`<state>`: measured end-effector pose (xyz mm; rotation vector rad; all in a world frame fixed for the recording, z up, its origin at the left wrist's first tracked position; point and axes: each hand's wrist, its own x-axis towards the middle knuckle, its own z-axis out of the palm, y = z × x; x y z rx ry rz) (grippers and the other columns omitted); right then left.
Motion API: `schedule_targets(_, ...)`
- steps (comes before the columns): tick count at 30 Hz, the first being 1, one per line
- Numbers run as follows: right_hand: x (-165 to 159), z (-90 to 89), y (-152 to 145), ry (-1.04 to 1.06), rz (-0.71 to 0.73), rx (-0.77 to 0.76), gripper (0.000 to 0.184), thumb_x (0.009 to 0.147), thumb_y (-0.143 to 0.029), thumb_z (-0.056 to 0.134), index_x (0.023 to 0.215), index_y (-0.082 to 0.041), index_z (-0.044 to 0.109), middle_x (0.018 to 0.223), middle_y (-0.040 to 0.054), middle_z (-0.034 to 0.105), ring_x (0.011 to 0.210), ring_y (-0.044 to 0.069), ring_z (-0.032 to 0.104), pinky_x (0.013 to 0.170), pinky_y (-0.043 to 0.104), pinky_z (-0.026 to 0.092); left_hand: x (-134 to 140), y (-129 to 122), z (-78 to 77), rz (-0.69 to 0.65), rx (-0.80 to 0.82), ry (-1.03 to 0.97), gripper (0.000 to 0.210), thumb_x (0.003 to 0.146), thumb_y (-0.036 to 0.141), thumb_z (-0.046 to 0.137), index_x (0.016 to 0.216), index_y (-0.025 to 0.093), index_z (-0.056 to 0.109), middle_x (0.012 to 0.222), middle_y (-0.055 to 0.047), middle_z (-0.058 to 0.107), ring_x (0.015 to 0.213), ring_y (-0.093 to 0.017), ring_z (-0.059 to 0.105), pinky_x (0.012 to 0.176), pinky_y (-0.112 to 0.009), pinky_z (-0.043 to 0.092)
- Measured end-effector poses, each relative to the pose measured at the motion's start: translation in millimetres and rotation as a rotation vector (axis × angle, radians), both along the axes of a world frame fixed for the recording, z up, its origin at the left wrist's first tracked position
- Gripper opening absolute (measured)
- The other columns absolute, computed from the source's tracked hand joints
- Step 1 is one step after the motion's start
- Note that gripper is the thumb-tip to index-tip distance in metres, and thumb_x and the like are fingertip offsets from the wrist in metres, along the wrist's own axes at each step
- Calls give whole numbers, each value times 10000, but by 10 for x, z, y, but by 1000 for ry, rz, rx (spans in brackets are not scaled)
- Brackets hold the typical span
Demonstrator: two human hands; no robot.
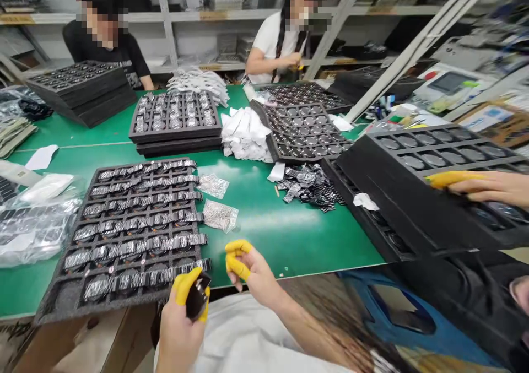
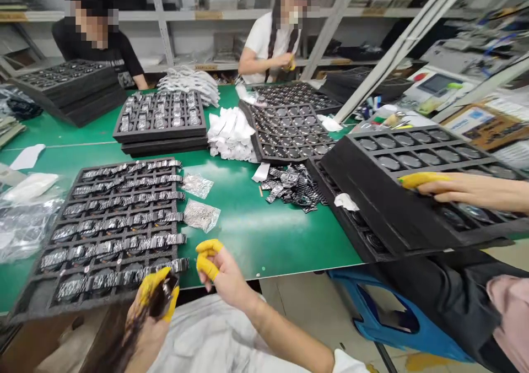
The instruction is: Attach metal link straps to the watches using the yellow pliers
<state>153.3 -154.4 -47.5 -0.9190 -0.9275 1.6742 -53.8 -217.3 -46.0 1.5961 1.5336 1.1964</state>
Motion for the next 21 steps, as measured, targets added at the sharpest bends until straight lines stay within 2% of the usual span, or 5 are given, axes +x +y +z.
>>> schedule_targets(4,-253,132,-264,226,123,-112,485,849,-567,842,1067,-241,556,722,-70,568,465,82,499,381,188,356,80,4,95,-77,26,185,556,872,82,641,1393,274,664,1218,-95,728,1029,-245,761,887,-343,629)
schedule_targets(10,-240,67,-191,250,157,-212,454,828,-494,874,1040,-228,573,671,-87,564,425,69,458,383,187,329,106,7,273,-106,119,316,542,898,51,576,1402,244,627,1104,-76,699,870,-191,744,724,-272,602)
schedule_targets(15,-245,57,-194,282,156,-253,445,820,-482,878,1027,-225,579,653,-92,537,427,67,435,390,188,313,100,-18,287,-87,135,378,559,878,36,571,1397,233,630,1126,-90,706,889,-200,752,726,-271,606)
schedule_targets(21,-253,139,-184,313,157,-310,464,775,-459,916,1015,-222,598,640,-86,537,451,70,431,401,182,281,73,-56,262,-69,80,409,625,821,17,564,1396,255,629,1138,-82,711,871,-196,754,719,-269,607)
